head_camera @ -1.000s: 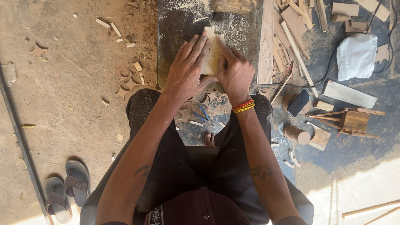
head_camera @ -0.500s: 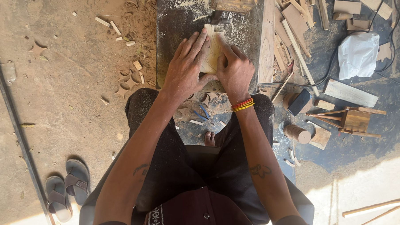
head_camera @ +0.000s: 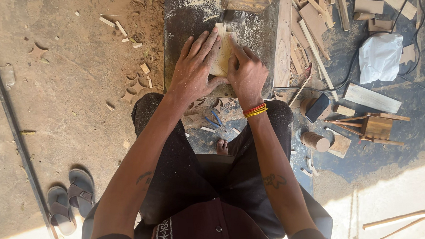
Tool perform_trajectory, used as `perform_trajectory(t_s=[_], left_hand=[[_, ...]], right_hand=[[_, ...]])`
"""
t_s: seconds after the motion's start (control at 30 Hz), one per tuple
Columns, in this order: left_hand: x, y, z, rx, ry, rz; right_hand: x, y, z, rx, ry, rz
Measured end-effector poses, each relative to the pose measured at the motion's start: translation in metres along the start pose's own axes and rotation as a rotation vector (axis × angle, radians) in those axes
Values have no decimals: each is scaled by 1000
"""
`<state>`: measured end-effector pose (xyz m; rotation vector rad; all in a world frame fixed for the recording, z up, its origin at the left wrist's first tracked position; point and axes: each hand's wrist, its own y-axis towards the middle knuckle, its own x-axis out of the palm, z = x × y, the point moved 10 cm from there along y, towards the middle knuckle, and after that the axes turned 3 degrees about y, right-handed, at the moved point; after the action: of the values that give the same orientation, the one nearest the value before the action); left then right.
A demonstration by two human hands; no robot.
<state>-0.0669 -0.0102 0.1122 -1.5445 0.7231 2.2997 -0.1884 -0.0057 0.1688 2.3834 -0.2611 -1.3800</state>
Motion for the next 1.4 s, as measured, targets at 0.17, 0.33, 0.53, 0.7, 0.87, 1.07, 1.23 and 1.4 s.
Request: perform_trajectory(t_s=[0.17,0.33,0.53,0.7,0.87,1.07,1.23,1.4], left_hand=[[-3,1,0,12,20,28],[0,2,-2,0,-5,2],[-3,2,-2,13,-6,46],[-2,3,-4,8,-4,23],[-5,3,-5,7,-6,30],[-5,4,-6,8,10,32],[-6,6,-8,14,11,27],[-6,7,-9,24,-5,41]], right_hand=[[3,1,3,21,-13,-4],[6,1,6,22,-23,-10],[9,0,9,13,-28,-3],[13,-1,12,31,-40,-6],[9,0,9,9,-43,21],[9,3,8,38,-38,6],[7,3,4,26,-32,28],[10,5,7,33,-32,18]])
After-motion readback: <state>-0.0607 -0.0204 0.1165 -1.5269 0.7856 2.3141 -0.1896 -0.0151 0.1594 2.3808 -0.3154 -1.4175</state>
